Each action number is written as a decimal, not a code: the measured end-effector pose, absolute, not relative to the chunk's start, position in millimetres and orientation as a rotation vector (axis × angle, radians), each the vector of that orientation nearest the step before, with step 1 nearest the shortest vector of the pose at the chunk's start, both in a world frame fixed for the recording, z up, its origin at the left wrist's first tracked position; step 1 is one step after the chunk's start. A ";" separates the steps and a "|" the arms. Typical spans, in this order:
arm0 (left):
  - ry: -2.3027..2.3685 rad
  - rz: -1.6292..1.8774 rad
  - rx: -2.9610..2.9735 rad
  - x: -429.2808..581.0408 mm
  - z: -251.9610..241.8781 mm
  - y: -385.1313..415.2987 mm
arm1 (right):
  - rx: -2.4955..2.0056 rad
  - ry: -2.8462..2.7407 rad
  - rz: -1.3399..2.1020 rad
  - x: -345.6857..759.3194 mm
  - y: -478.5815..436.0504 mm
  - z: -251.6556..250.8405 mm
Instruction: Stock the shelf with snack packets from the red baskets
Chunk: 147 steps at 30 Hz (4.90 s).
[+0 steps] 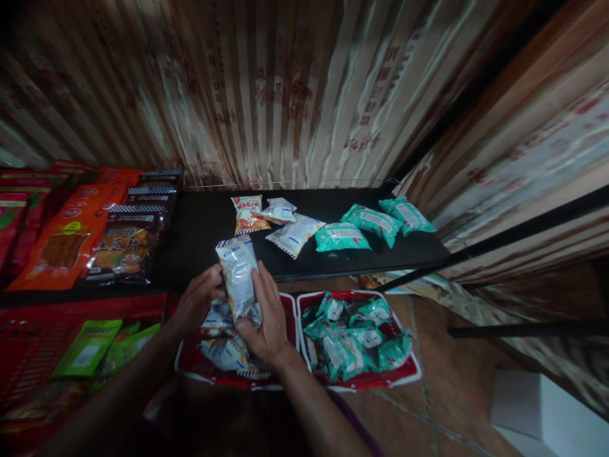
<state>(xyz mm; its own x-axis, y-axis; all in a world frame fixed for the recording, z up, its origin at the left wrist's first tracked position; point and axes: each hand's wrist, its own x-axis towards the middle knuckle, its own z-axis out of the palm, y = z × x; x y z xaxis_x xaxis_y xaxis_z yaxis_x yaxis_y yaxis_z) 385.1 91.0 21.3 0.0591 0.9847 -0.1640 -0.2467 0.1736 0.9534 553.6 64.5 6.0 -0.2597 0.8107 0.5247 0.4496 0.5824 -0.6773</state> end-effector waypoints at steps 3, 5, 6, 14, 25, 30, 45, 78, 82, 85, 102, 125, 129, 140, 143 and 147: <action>1.082 1.185 0.992 383.3 24.4 91.6 | -1.046 -1.871 0.610 552.6 62.6 4.8; 1.102 1.214 1.068 383.1 28.0 91.6 | -1.066 -1.844 0.701 551.2 61.4 3.5; 1.104 1.230 1.110 383.4 29.7 91.5 | -1.082 -1.826 0.750 550.3 60.8 2.8; 1.132 1.238 1.243 388.2 31.3 90.8 | -1.101 -1.456 1.195 546.1 58.1 1.0; 1.151 1.383 0.865 385.8 32.9 102.1 | -0.833 -0.600 1.772 535.5 58.4 17.1; 0.856 1.139 0.573 386.4 37.9 98.6 | -0.835 -0.612 1.830 534.7 57.7 16.8; 0.880 1.137 0.545 376.6 36.5 99.9 | -0.775 -0.849 1.806 535.5 59.8 -4.6; 0.735 0.809 0.768 391.9 17.9 77.9 | -1.079 -0.623 1.304 561.8 88.5 -4.3; 0.801 0.914 0.791 392.1 16.5 80.8 | -1.087 -0.646 1.342 557.2 87.2 -5.6; 0.866 0.988 0.787 391.2 17.9 84.3 | -1.094 -0.689 1.367 553.9 86.0 -9.2; 1.132 1.284 0.807 371.0 20.5 99.4 | -1.039 -0.906 1.547 533.3 72.2 -0.6; 1.151 1.256 1.039 372.8 7.5 66.0 | -1.000 -0.721 1.431 504.7 83.0 2.4; 1.284 1.305 1.052 373.0 8.6 61.8 | -1.013 -0.764 1.408 500.3 84.9 1.3; 1.370 1.344 1.174 375.2 7.9 61.3 | -1.096 -0.828 1.466 500.4 87.0 3.7; 1.380 1.375 1.161 375.5 7.3 65.9 | -1.128 -0.915 1.415 497.4 85.8 3.8; 1.388 1.412 1.164 372.4 4.1 75.4 | -1.159 -0.903 1.333 489.0 85.8 5.5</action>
<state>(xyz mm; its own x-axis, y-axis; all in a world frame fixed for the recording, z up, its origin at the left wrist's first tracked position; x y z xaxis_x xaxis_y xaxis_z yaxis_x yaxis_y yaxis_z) 372.4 75.4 4.1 -0.2365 0.9693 0.0667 0.0498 -0.0565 0.9972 489.0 85.8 5.5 0.0771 0.9881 -0.1330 -0.2426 -0.1108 -0.9638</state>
